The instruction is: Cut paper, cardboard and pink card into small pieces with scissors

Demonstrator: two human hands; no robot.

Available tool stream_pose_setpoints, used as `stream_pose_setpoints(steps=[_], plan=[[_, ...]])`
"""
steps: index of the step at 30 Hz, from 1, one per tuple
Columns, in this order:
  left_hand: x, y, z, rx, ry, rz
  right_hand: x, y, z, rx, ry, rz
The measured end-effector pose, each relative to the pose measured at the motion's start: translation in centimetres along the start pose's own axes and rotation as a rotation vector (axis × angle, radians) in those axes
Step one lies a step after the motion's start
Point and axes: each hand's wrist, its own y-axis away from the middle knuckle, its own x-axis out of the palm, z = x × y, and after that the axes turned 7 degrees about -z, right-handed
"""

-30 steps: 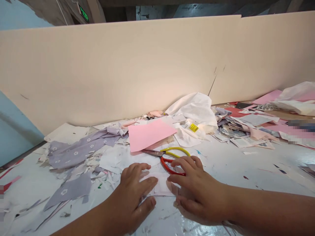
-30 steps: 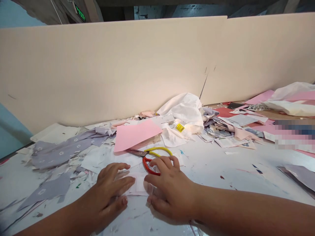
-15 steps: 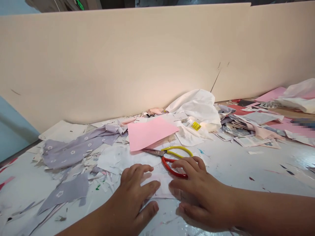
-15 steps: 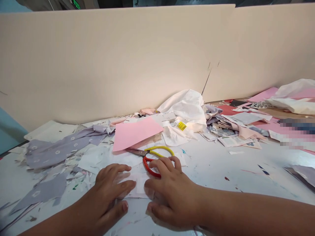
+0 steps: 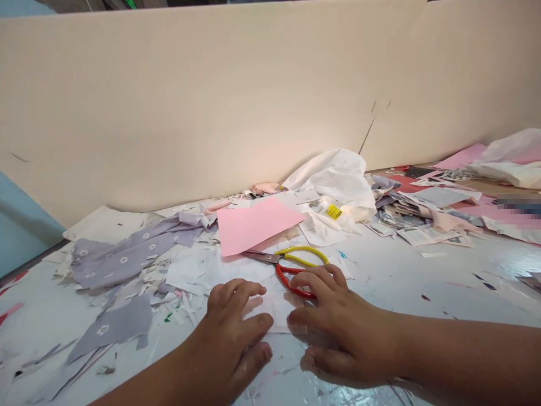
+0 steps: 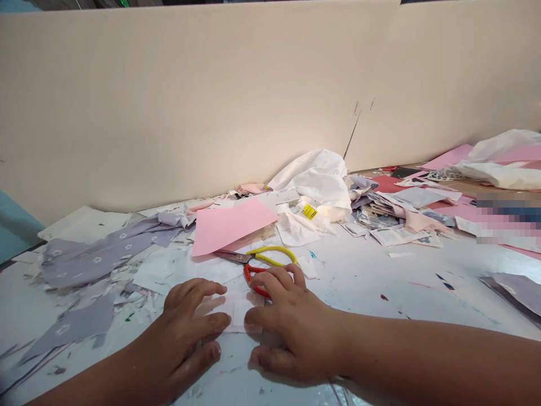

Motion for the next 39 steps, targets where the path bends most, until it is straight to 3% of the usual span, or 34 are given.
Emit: stream_pose_setpoints(steps=[29,34,39], plan=[[0.14,-0.01,-0.12,0.002,0.001,0.026,0.07,-0.07,-0.04,-0.055,0.016,0.02],[-0.27,-0.1,-0.03,0.009,0.016,0.114,0.12,-0.03,0.08,-0.032,0.019,0.002],[-0.06,0.07,-0.07,-0.006,-0.009,0.024,0.25,0.13,0.08,-0.033,0.034,-0.015]])
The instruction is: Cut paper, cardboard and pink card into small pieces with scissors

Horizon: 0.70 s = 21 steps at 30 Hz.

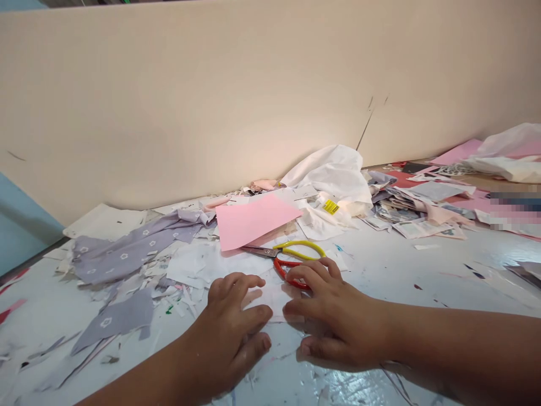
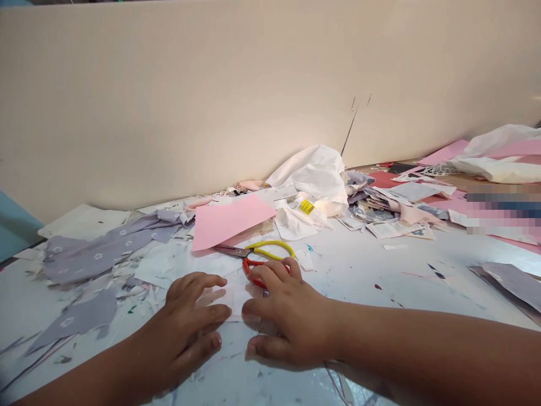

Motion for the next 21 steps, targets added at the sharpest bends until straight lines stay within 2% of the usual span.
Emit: stream_pose_setpoints(steps=[11,18,21], plan=[[0.03,0.06,-0.14,-0.014,-0.006,-0.014,-0.01,0.08,0.04,0.013,-0.001,-0.035],[-0.15,-0.05,0.24,-0.021,0.019,0.073,0.01,0.04,0.04,0.06,0.0,-0.035],[-0.01,-0.04,0.31,-0.026,0.019,0.063,-0.02,0.0,0.14,0.083,0.011,-0.026]])
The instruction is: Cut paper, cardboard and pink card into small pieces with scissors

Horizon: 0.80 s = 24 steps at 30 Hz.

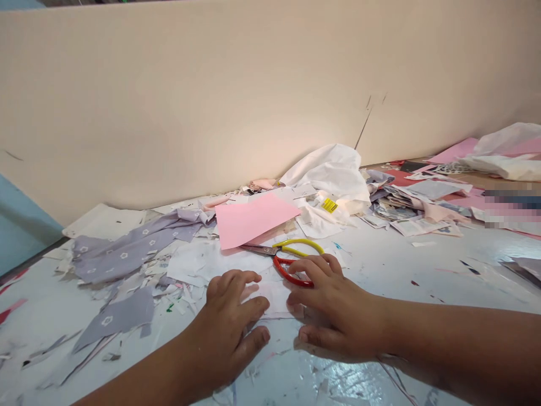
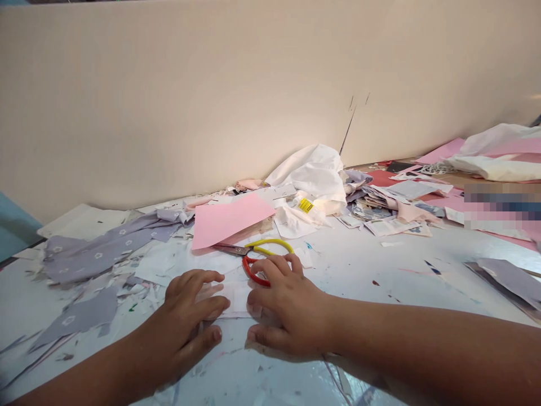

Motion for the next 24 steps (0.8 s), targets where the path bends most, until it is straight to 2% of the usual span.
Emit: stream_pose_setpoints(steps=[4,12,18,24], plan=[[0.18,0.04,-0.07,-0.023,-0.014,-0.018,-0.07,-0.01,0.16,0.034,0.015,0.003],[-0.03,-0.01,0.26,-0.04,0.006,0.077,-0.03,-0.1,0.2,0.049,0.027,0.0],[0.46,0.14,-0.3,-0.106,-0.005,-0.04,0.1,0.05,0.04,0.042,0.04,-0.005],[0.45,0.19,-0.37,-0.082,0.001,-0.055,0.12,0.13,0.01,0.049,0.048,0.003]])
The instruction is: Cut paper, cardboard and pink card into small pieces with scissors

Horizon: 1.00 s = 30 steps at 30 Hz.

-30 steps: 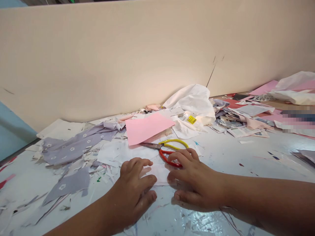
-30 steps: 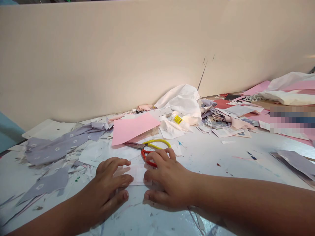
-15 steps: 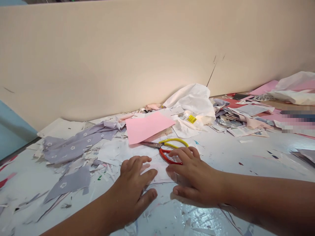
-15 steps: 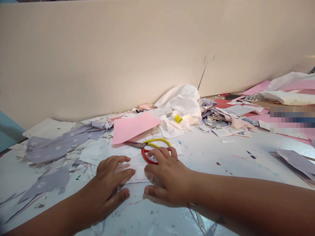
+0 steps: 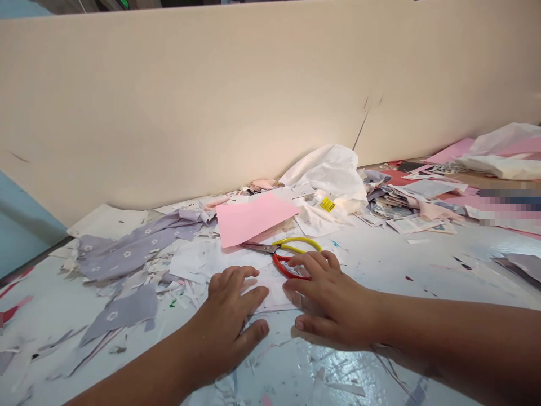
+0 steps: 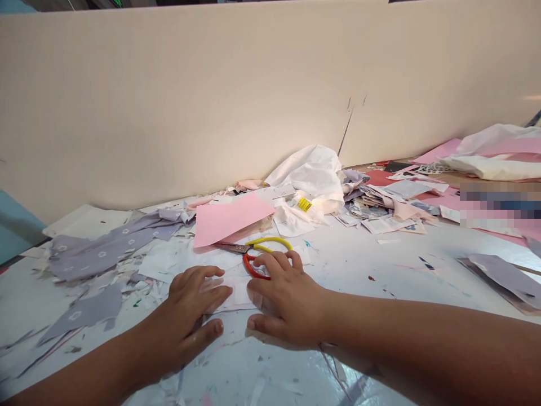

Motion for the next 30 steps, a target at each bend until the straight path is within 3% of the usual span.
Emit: stream_pose_setpoints(steps=[20,30], plan=[[-0.1,0.0,0.0,0.016,0.007,0.024,-0.1,0.1,0.1,-0.02,-0.025,-0.02],[-1.4,-0.2,-0.1,0.059,0.051,0.085,-0.1,0.1,0.3,-0.033,-0.036,-0.026]])
